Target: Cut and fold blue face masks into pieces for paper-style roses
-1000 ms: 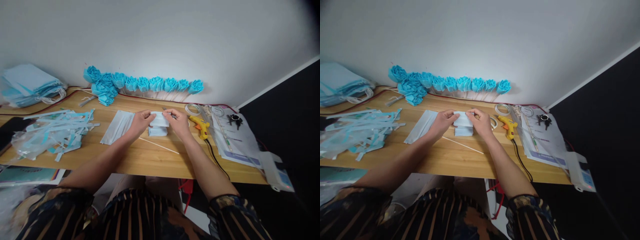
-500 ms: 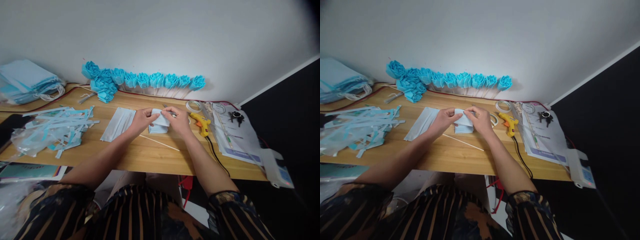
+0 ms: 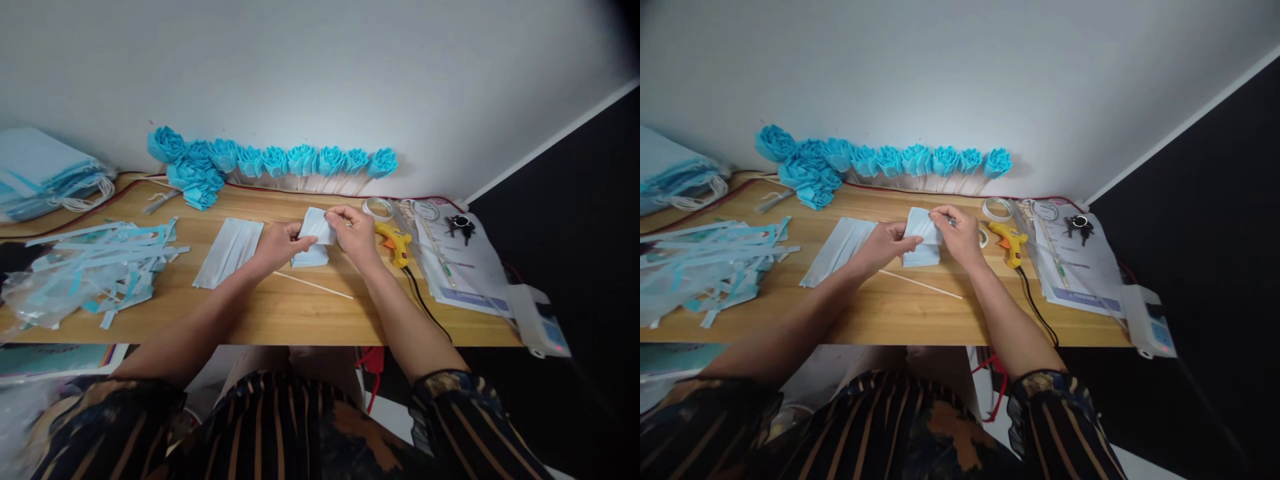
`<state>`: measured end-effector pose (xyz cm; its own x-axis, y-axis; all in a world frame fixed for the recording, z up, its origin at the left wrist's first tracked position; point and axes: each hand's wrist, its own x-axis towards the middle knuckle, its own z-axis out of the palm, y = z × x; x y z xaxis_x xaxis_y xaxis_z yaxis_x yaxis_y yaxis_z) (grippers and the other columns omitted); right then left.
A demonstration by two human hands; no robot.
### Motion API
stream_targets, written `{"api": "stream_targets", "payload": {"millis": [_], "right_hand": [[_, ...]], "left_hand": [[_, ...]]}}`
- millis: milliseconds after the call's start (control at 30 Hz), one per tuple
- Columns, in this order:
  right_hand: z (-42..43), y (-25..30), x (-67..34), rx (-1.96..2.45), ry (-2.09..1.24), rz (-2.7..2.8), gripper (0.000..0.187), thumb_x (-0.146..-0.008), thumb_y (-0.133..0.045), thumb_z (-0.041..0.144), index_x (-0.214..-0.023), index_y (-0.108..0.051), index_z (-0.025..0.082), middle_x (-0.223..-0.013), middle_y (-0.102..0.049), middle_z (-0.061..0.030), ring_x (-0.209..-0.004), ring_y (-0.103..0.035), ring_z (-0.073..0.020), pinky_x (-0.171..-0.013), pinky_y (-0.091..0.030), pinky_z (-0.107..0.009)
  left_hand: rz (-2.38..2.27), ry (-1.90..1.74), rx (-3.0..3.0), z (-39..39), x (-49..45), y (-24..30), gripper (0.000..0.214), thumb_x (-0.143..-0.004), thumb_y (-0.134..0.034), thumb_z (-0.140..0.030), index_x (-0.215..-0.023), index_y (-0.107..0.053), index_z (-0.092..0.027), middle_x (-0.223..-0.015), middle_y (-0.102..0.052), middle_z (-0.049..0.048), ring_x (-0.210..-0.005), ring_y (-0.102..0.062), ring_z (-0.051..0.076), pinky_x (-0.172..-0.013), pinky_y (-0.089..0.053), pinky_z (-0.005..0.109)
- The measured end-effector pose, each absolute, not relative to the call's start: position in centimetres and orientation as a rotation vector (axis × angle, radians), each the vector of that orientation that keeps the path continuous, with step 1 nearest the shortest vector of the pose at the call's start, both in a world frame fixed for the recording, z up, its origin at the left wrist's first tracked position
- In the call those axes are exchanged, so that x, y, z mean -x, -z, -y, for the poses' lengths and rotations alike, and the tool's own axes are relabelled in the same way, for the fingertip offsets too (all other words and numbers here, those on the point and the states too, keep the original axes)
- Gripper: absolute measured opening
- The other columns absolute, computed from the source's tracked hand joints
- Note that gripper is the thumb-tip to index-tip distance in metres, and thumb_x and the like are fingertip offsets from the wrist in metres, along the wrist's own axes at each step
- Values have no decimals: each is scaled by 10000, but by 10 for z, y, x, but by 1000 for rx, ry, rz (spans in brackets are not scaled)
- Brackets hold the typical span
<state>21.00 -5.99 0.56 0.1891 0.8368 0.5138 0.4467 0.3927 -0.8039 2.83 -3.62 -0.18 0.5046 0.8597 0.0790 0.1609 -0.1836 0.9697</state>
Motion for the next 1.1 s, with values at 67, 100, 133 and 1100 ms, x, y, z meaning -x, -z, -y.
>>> {"api": "stream_targets", "payload": {"millis": [67, 100, 133, 1100], "right_hand": [[59, -4, -210, 1227, -444, 1424, 177, -809, -659, 329, -758, -732, 176, -738, -717, -5, -708, -617, -149, -675, -465, -260], [58, -3, -210, 1229, -472, 1418, 183, -809, -657, 336, -762, -733, 177, -743, -716, -5, -708, -616, -148, -675, -465, -260], [58, -2, -211, 1231, -503, 1413, 191, -809, -655, 346, -767, -734, 177, -747, -715, -5, -704, -612, -147, -670, -464, -260], [66, -4, -199, 1319, -709, 1533, 195, -808, -667, 368, -798, -735, 186, -751, -689, -7, -654, -539, -130, -616, -408, -260]], "left_hand": [[-841, -788, -1686, 36, -28, 3, 283, -740, -654, -415, -630, -579, -165, -571, -548, -18, -530, -462, 94, -515, -341, 227], [-825, -781, -1695, 36, -28, 4, 292, -741, -655, -425, -629, -576, -166, -570, -545, -18, -529, -461, 96, -517, -342, 230], [-814, -779, -1703, 36, -27, 5, 302, -740, -657, -433, -623, -571, -168, -566, -539, -18, -526, -458, 98, -516, -342, 233], [-894, -1051, -1608, 27, -25, 11, 245, -759, -717, -394, -826, -711, -158, -746, -669, 21, -640, -529, 123, -594, -392, 249]]}}
